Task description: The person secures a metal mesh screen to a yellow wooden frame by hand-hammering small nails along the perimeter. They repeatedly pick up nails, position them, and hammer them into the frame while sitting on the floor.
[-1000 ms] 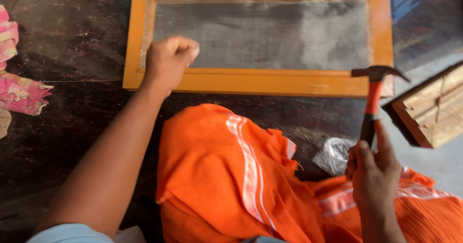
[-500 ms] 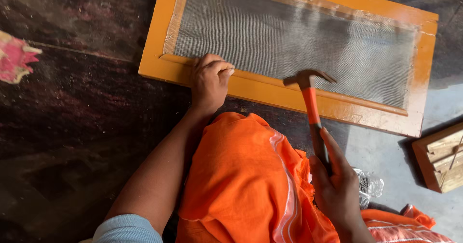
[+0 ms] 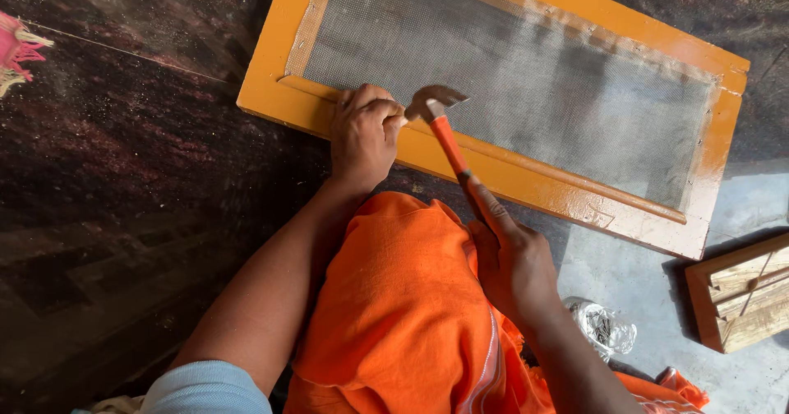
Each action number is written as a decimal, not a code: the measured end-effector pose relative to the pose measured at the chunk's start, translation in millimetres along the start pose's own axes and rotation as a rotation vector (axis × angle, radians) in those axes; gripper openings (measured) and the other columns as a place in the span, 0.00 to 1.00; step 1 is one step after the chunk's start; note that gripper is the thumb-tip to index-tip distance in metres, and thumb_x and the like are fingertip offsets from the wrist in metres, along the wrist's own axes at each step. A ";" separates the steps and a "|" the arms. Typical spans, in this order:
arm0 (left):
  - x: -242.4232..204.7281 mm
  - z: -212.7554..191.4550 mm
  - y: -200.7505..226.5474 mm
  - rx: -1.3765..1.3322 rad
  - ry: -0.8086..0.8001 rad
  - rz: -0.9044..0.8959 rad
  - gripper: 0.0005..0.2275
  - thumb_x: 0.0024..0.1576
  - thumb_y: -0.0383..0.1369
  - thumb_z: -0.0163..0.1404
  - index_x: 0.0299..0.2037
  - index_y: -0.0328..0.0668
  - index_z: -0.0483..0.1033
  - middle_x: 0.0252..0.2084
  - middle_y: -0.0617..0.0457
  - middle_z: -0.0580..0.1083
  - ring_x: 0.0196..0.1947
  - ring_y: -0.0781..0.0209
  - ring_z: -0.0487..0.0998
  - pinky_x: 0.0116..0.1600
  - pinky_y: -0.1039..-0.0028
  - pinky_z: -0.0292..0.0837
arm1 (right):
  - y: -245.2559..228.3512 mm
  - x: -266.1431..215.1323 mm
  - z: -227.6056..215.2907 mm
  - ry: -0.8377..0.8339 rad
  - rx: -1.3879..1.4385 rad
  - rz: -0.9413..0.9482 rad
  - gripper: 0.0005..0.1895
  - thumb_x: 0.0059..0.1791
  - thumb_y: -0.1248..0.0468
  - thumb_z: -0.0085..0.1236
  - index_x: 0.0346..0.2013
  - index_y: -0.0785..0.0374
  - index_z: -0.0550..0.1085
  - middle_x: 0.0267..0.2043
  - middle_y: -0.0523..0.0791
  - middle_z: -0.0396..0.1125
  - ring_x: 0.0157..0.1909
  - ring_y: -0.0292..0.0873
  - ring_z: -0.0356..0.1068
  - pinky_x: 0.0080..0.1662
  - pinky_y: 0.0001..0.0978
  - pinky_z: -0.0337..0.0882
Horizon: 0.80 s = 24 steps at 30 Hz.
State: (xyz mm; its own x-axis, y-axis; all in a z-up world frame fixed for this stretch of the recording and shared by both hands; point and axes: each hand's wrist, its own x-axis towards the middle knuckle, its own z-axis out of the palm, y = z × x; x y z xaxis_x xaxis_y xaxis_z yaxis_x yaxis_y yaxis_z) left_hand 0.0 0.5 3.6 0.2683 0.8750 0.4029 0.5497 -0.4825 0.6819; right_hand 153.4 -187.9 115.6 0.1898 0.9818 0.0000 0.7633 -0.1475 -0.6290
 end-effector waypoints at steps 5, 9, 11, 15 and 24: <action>-4.8 1.7 -1.6 -0.018 0.009 0.055 0.03 0.56 0.29 0.61 0.34 0.42 0.80 0.42 0.56 0.74 0.47 0.51 0.72 0.56 0.63 0.68 | 5.3 -5.5 0.2 0.209 0.116 -0.236 0.28 0.55 0.73 0.49 0.71 0.61 0.61 0.61 0.57 0.70 0.57 0.54 0.76 0.50 0.37 0.77; -0.8 0.0 -0.2 -0.021 0.019 0.045 0.02 0.55 0.28 0.60 0.34 0.42 0.81 0.43 0.56 0.74 0.47 0.50 0.72 0.55 0.62 0.67 | 7.7 -1.3 6.1 0.084 0.157 -0.086 0.34 0.48 0.71 0.57 0.70 0.59 0.63 0.44 0.53 0.74 0.38 0.47 0.78 0.42 0.35 0.77; -0.6 -1.3 3.4 0.001 0.005 0.030 0.03 0.55 0.29 0.61 0.34 0.41 0.81 0.43 0.55 0.74 0.46 0.50 0.72 0.55 0.62 0.67 | 7.8 0.4 5.9 -0.036 0.024 0.083 0.35 0.50 0.69 0.59 0.72 0.53 0.64 0.43 0.55 0.75 0.40 0.51 0.77 0.42 0.37 0.75; 1.6 -4.8 1.7 0.001 -0.027 0.069 0.03 0.55 0.30 0.61 0.33 0.43 0.80 0.41 0.54 0.75 0.45 0.52 0.74 0.57 0.60 0.65 | 8.7 -4.1 1.6 0.140 0.106 -0.167 0.30 0.53 0.74 0.53 0.71 0.61 0.63 0.54 0.58 0.74 0.47 0.48 0.79 0.43 0.33 0.76; 8.6 -4.1 -19.1 -0.148 -0.115 -0.139 0.19 0.53 0.14 0.49 0.54 0.39 0.69 0.49 0.49 0.71 0.41 0.60 0.77 0.47 0.70 0.77 | 14.8 -9.0 -8.4 0.380 0.159 -0.140 0.31 0.56 0.74 0.47 0.75 0.66 0.54 0.32 0.45 0.72 0.26 0.41 0.69 0.33 0.31 0.70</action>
State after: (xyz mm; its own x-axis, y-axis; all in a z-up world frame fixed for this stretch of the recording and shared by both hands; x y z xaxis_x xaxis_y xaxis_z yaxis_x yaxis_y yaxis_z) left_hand -11.3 17.1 -3.4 0.2914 0.9279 0.2326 0.4674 -0.3503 0.8117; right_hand 168.2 -199.9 112.8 0.3274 0.8730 0.3614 0.6986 0.0339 -0.7148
